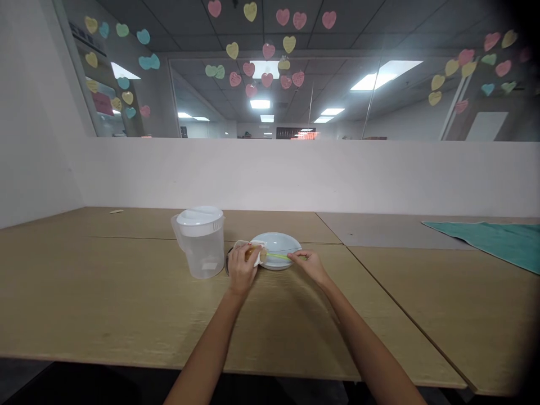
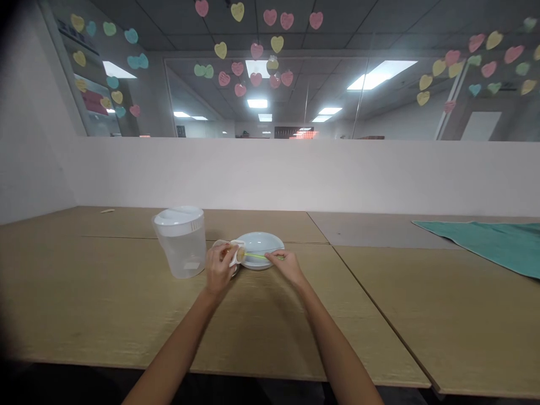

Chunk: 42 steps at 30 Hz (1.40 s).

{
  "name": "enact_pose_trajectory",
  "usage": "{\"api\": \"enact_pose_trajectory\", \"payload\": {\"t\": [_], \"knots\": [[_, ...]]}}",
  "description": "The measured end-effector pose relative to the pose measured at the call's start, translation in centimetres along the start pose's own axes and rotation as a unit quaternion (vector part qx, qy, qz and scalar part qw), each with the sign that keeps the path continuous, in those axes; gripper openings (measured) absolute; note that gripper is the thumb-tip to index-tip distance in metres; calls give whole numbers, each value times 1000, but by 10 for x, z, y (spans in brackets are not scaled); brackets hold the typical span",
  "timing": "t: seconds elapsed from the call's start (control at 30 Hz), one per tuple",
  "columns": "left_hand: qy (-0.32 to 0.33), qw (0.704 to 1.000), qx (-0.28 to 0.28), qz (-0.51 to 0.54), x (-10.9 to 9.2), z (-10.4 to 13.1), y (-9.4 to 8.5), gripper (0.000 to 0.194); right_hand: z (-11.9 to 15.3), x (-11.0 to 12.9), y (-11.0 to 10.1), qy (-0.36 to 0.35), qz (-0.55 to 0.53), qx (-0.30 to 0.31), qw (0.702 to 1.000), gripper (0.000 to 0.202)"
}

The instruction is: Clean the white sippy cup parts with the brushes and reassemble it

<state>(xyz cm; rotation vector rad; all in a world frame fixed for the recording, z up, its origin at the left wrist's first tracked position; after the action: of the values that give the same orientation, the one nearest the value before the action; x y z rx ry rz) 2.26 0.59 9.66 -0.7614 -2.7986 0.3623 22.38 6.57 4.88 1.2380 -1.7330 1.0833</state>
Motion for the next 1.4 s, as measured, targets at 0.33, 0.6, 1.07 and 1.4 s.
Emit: {"api": "enact_pose_trajectory", "payload": {"t": [0.33, 0.6, 1.07, 1.4], "knots": [[-68, 996, 49, -20, 33, 8, 10, 48, -8, -44, -102, 38, -271, -213, 938, 38], [-108, 992, 68, -1, 35, 13, 16, 50, 1, 5, -33, -121, 35, -90, 988, 37], [-49, 994, 93, 2, 21, 7, 18, 51, 34, 27, -43, -285, 286, -288, 869, 42], [-112, 991, 76, -14, 47, 12, 13, 48, 21, -68, -119, 133, 149, -414, 888, 39]]}}
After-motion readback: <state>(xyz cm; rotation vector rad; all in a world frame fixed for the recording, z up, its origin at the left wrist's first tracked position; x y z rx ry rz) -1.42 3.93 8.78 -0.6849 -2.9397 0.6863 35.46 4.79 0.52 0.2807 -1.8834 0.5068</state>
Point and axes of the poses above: each hand's wrist, its own z-axis away from the middle knuckle, its own y-axis out of the palm, x = y × z, the point moved 10 cm from there along -z, towards the middle knuckle, and after that the axes turned 1 degree about z, right-handed, at the moved point
